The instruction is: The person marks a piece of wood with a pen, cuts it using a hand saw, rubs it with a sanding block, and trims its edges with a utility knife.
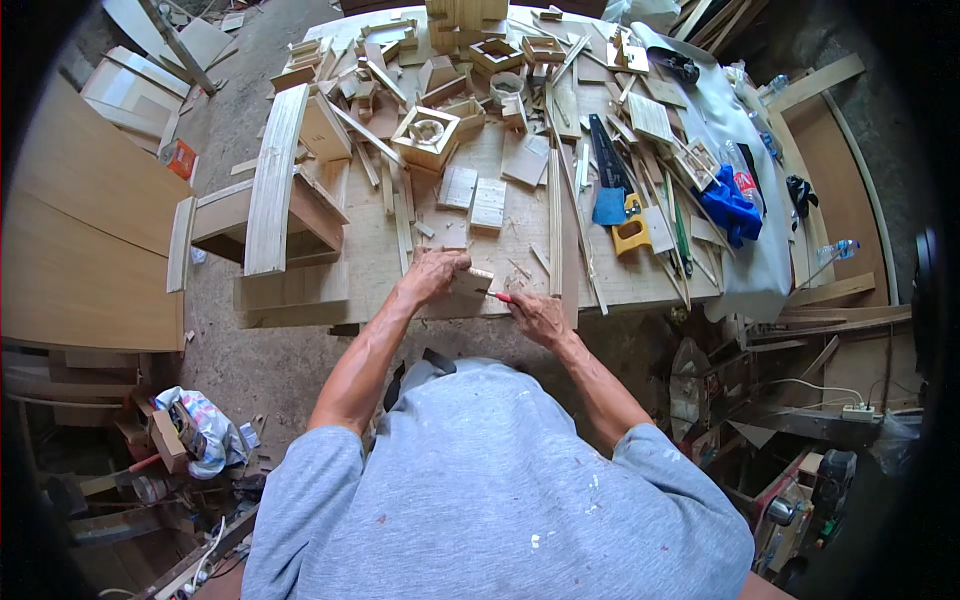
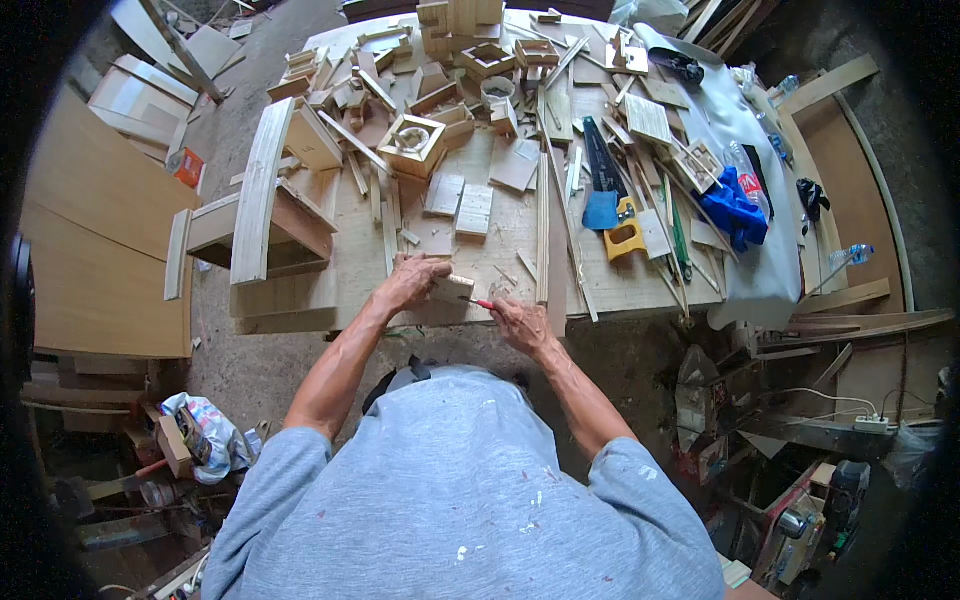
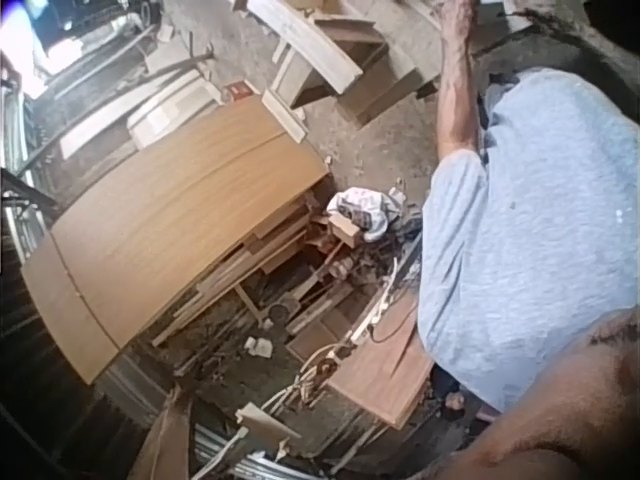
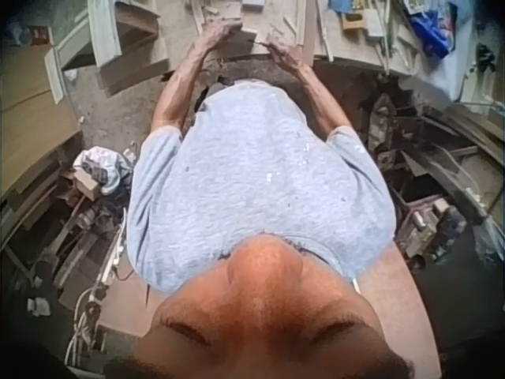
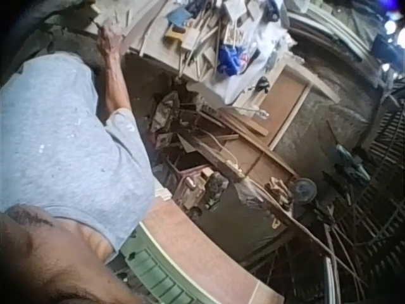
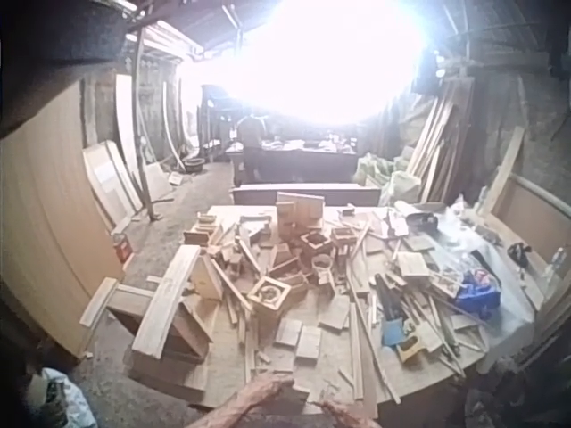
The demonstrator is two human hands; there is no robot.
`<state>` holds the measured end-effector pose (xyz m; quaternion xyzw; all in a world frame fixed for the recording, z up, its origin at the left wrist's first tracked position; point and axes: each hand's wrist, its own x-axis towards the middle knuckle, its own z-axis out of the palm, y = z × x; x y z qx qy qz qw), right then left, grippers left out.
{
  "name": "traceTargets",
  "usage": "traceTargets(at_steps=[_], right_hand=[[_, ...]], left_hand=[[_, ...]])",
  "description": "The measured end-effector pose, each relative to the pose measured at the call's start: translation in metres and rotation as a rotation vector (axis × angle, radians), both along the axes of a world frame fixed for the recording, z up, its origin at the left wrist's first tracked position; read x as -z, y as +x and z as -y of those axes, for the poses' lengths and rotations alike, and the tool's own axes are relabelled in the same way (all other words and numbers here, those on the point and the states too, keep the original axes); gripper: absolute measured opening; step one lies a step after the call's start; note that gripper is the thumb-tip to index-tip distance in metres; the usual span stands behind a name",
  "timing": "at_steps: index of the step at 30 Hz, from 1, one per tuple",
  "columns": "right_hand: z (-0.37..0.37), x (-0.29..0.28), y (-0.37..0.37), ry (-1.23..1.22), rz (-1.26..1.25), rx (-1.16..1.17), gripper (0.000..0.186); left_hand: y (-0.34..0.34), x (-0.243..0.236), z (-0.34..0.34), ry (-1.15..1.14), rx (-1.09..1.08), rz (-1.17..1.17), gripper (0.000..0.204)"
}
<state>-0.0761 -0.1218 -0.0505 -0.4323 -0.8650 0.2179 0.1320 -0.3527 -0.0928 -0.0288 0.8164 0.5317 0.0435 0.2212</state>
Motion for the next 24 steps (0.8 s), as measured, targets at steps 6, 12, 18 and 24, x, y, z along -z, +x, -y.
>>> traceTargets(at_steps=[6, 12, 18, 24], right_hand=[[0.015, -0.005, 0.002, -0.197, -0.044, 0.134, 0.022], [0.037, -0.042, -0.021, -0.576, -0.388, 0.509, 0.037], [0.044, -0.020, -0.051, -0.404, -0.450, 0.431, 0.040], [0.057, -0.020, -0.060, -0.191, -0.530, 0.469, 0.046]], left_hand=[[0.007, -0.014, 0.000, 0.090, -0.018, 0.006, 0.031], [0.014, -0.009, 0.013, 0.062, -0.132, 0.067, 0.023], [0.022, -0.022, 0.022, 0.122, -0.172, 0.127, 0.020], [0.025, -0.005, 0.036, 0.119, -0.159, 0.073, 0.022]])
